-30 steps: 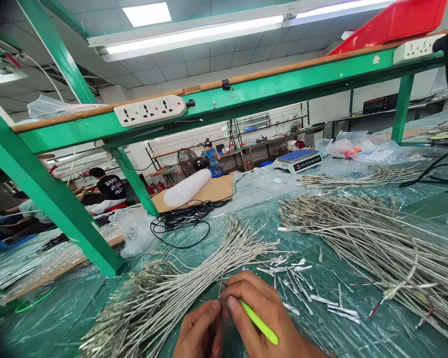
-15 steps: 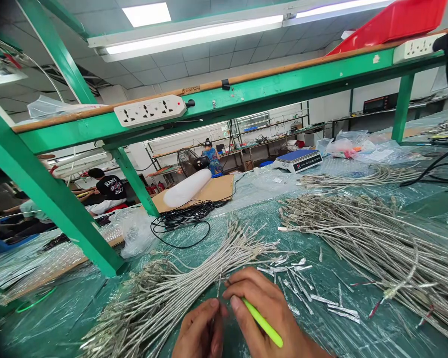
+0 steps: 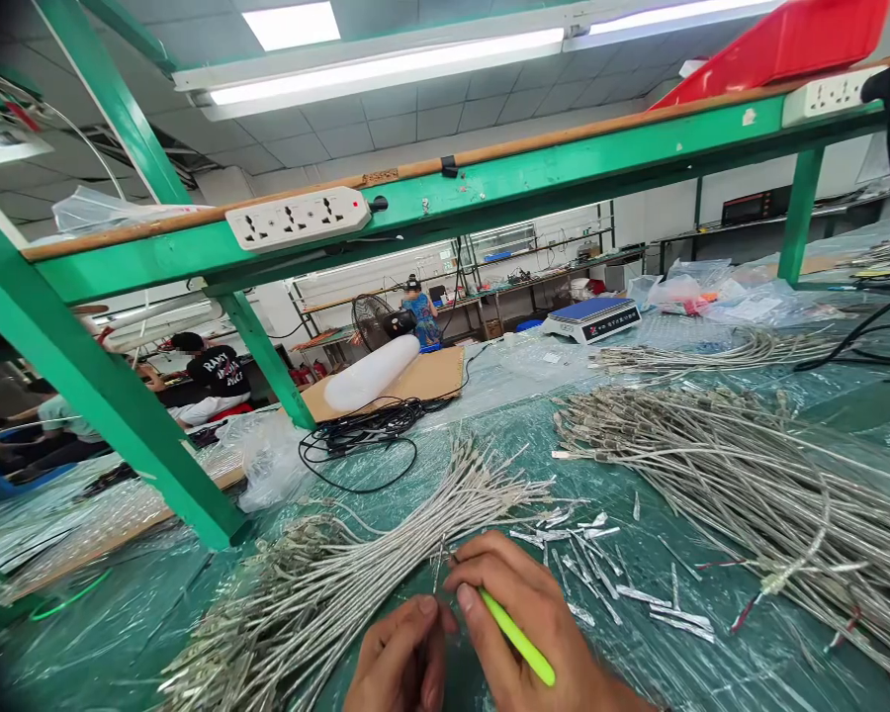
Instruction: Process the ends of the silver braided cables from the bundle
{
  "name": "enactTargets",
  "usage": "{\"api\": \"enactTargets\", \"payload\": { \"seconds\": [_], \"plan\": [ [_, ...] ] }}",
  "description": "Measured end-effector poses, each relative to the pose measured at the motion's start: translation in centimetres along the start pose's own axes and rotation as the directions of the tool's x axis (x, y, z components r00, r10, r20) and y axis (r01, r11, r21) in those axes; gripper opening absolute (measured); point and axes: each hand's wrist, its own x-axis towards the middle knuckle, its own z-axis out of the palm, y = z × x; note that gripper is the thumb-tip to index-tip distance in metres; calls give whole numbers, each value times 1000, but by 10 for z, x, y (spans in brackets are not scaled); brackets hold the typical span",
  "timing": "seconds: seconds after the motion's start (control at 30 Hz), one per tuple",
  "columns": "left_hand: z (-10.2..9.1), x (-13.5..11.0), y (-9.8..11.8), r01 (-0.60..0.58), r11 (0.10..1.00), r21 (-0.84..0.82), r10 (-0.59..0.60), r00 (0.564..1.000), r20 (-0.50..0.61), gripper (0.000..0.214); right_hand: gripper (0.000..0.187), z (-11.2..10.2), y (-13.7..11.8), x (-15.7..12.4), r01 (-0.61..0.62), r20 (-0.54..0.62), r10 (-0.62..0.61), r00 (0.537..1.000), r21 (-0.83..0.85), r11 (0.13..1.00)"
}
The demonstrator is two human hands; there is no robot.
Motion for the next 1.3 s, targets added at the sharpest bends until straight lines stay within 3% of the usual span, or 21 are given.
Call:
{"api": "enactTargets", "payload": {
  "seconds": [0.2, 0.5, 0.73, 1.13, 1.3],
  "plan": [
    [0, 0, -1, -16, 999, 35, 17, 1000, -24, 49, 21, 1, -2, 1, 22, 48, -24, 999, 37, 999],
    [-6, 4, -4, -54, 995, 88, 54, 999, 0, 51, 21, 1, 6, -2, -15, -82, 12, 997, -37, 999],
    [-5, 1, -4, -125, 985, 115, 129, 991, -29, 49, 22, -1, 0, 0, 37, 68, -39, 997, 24, 999],
    [-2, -1, -4, -156, 983, 96, 160, 986, -42, 53, 21, 5, 16, -5, -40, -44, 37, 998, -86, 995],
    [-7, 3, -4, -102, 995, 5, 102, 995, -4, 48, 19, -2, 15, -2, -85, -118, 77, 990, -66, 994]
  ]
}}
